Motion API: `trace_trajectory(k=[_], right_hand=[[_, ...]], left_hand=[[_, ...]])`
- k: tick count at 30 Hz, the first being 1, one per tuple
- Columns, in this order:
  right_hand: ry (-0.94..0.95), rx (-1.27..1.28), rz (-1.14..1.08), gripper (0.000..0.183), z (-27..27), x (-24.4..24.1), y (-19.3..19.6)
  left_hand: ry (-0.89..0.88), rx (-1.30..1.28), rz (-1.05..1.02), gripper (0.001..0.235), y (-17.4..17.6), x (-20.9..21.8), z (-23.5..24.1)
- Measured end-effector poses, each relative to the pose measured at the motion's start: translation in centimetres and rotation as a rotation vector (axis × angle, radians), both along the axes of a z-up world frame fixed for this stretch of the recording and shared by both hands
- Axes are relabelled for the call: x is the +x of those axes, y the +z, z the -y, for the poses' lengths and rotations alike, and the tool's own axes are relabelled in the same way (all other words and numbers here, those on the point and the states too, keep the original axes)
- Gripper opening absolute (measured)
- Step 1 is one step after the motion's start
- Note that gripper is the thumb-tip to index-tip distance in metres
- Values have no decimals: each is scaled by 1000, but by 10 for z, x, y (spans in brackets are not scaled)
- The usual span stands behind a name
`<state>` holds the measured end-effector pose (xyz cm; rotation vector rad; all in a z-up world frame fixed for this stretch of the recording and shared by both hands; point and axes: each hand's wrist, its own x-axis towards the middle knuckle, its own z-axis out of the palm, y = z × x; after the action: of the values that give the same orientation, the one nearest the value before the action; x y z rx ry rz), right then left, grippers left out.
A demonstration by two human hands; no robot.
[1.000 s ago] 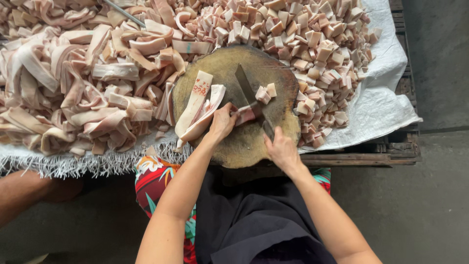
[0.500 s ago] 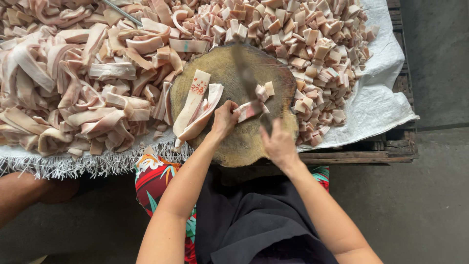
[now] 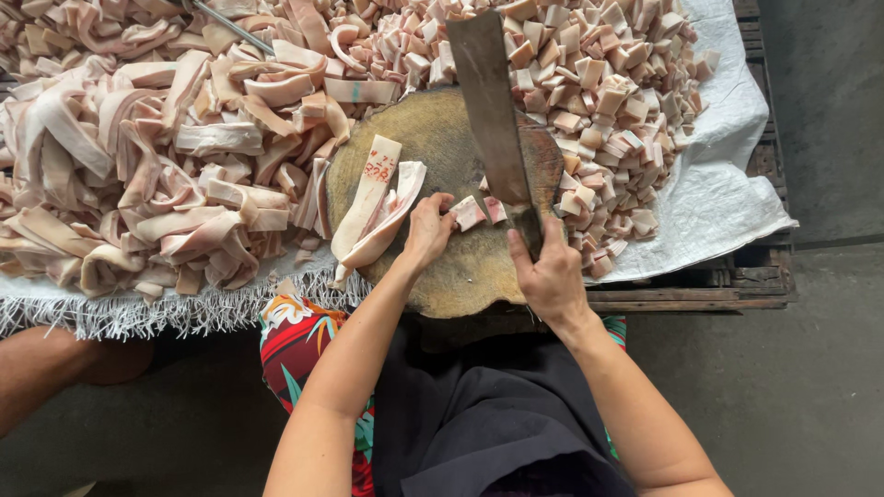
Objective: The person cuts long strips of meat into smaller bite-sized cubes on a wooden chopping block using a large knife.
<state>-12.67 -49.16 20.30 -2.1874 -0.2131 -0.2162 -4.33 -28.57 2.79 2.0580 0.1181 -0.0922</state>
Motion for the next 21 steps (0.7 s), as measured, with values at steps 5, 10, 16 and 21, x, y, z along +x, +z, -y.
trace_trajectory(k=[5, 10, 16, 21], right_hand=[[29, -357, -234, 39, -17, -1, -77], [28, -261, -396, 38, -4, 6, -91], [-71, -23, -547, 37, 9, -10, -31], [-35, -34, -655, 41, 8, -33, -30]], left_hand=[[-17, 103, 68, 26, 1, 1, -5], [-74, 120, 88, 26, -2, -11, 0], [-59, 307, 183, 25, 22, -5, -23], [-60, 704, 96, 33, 53, -24, -74]])
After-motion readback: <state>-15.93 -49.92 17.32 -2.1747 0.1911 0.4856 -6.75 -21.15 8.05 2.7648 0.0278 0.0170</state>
